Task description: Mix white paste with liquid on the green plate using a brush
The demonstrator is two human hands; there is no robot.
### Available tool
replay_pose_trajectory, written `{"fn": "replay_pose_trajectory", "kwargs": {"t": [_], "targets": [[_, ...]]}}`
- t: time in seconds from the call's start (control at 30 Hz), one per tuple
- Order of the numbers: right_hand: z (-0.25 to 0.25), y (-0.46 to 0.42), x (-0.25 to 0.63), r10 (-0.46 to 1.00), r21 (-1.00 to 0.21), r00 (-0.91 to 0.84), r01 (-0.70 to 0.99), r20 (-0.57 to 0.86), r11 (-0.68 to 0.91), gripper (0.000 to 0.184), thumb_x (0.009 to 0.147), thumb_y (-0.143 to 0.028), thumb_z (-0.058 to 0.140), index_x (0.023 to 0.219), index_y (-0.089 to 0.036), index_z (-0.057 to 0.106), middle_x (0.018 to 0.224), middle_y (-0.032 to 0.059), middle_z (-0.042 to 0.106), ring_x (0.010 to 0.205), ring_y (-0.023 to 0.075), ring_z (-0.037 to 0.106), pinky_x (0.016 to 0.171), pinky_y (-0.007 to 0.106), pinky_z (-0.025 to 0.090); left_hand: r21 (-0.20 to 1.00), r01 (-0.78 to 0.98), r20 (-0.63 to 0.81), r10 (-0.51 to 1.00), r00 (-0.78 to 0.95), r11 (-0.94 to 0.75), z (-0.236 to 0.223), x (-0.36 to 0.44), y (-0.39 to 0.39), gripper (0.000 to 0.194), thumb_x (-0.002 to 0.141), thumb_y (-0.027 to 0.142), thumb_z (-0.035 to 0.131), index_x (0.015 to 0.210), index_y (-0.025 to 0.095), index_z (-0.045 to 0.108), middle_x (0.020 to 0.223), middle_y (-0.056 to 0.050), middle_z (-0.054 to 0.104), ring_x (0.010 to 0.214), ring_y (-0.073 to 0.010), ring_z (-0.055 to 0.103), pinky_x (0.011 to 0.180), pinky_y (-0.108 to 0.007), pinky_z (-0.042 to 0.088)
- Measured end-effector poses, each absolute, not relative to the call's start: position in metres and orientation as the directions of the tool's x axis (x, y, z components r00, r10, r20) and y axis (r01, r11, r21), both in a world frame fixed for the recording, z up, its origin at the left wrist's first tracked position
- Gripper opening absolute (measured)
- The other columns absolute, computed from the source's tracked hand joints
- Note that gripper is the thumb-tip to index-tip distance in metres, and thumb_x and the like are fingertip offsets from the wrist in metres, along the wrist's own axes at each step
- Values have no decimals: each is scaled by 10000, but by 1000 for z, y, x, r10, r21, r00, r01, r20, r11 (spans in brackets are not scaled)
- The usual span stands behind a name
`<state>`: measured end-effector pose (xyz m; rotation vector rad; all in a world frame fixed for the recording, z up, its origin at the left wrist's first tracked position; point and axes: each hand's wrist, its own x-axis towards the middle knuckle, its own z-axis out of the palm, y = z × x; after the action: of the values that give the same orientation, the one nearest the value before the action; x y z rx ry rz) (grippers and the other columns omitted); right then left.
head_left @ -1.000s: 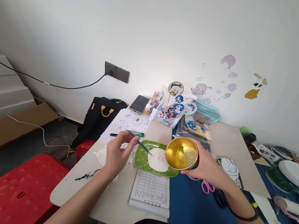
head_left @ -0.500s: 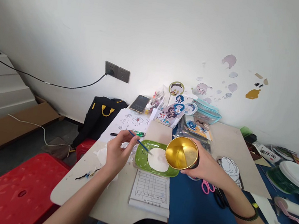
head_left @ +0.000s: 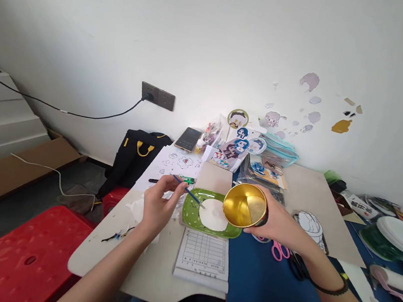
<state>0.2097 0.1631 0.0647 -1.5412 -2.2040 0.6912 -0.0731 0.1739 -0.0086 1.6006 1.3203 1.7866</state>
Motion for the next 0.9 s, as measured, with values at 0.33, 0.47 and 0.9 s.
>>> {"fn": "replay_pose_trajectory", "kwargs": {"t": [0.33, 0.47, 0.9], "targets": [[63, 165, 210, 939, -586, -342, 756, 26, 292, 913, 557, -375, 804, 1325, -317, 316, 1301, 78, 487, 1179, 344, 497, 961, 508, 427, 840, 271, 535, 803, -264, -470, -9, -73, 174, 158, 831, 347, 612, 839, 201, 553, 727, -15, 682, 654, -167, 686, 630, -284, 568], [57, 164, 213, 933, -610, -350, 722, 85, 327, 910, 558, -358, 810, 1318, -311, 312, 1305, 79, 488, 1197, 337, 486, 985, 508, 412, 841, 272, 532, 805, -264, -468, -8, -73, 174, 153, 831, 341, 612, 841, 200, 554, 723, -16, 680, 650, -165, 682, 620, -279, 564], [23, 175, 215, 968, -874, -101, 417, 229, 250, 861, 583, -392, 824, 1289, -240, 356, 1324, 128, 492, 1236, 303, 467, 1028, 491, 379, 849, 253, 521, 816, -251, -464, -13, -73, 175, 152, 833, 340, 612, 847, 201, 554, 739, -17, 680, 673, -168, 686, 645, -290, 574]]}}
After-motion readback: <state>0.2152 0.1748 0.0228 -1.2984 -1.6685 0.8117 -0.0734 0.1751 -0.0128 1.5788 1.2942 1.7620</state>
